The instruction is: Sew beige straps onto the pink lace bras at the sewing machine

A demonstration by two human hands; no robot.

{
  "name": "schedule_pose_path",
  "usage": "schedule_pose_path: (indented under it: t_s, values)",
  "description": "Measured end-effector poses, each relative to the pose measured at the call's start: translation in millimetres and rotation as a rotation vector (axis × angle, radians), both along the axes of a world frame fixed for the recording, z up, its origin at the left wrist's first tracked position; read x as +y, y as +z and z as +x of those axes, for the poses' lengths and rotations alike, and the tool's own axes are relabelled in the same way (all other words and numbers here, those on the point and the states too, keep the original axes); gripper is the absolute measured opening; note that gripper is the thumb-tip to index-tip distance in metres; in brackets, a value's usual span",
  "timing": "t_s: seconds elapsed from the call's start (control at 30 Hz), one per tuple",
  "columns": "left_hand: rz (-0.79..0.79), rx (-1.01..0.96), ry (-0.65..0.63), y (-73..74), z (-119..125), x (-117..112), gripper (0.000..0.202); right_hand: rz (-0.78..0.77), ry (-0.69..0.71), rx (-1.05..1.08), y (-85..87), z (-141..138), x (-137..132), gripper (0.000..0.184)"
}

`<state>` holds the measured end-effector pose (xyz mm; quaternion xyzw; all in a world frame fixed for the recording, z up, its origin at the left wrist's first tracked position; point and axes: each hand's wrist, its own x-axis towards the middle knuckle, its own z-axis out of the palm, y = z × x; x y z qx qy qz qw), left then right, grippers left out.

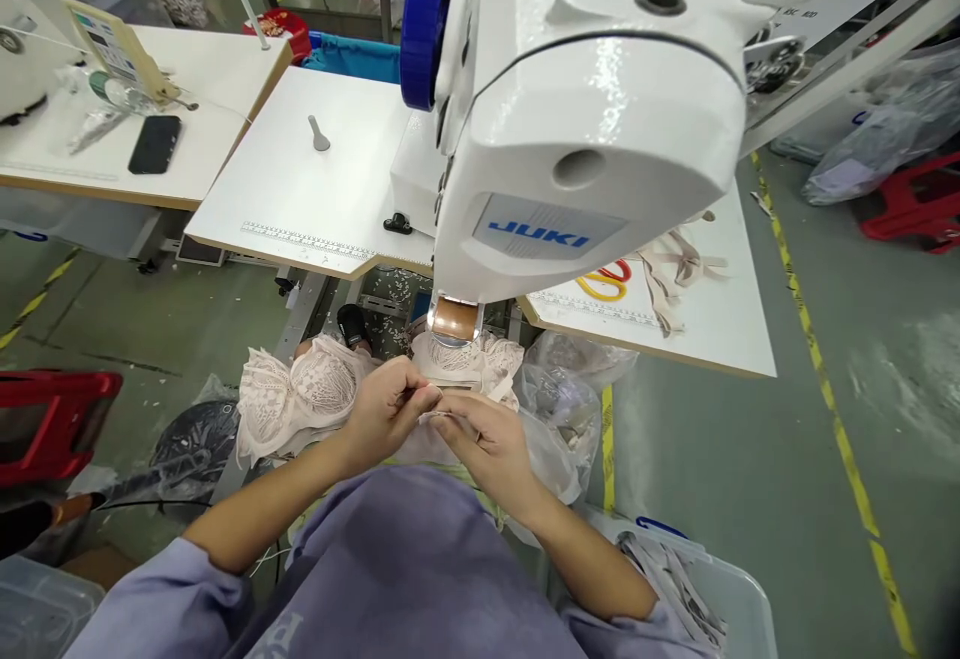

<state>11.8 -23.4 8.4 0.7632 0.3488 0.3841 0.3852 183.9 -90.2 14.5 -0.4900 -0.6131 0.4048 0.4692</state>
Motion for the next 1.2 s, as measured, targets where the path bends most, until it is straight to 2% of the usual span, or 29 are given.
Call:
schedule_pose_path:
  t_s: [0.13,0.23,0.3,0.4,0.5,0.63,0.87,1.07,1.2]
  values:
    - [0.01,-0.001,-0.104,5.1,-2,4,0.009,-0.05,-0.092,0.016,2.2,1,2,0.011]
    - [-0.001,0.072,-0.085,10.0,-3,6,0.013,-0.105,-0.119,-0.008,2.6,7,7,0.015]
    - [0.009,0.135,-0.041,14.1,-4,8,0.014,-0.089,-0.171,-0.085,3.8,14,12,0.017]
    - [0.123,0.199,-0.075,21.5,-4,9,0.014,-0.006,-0.236,-0.287,7.7,27,22,0.019]
    - [0.274,0.203,-0.131,28.2,-2,11,0.014,0.0,-0.086,-0.394,14.2,34,29,0.023]
    - [0.33,0.192,-0.131,31.6,0,16,0.012,-0.122,0.07,-0.272,25.6,37,32,0.024]
    - [0.248,0.225,-0.152,32.2,1,18,0.013,-0.337,0.178,-0.11,33.0,42,34,0.032]
    - [0.082,0.331,-0.199,36.7,1,23,0.017,-0.301,0.202,-0.134,33.8,42,34,0.025]
    - [0.065,0.464,-0.327,35.8,2,29,0.024,-0.299,0.196,-0.169,34.2,43,34,0.019]
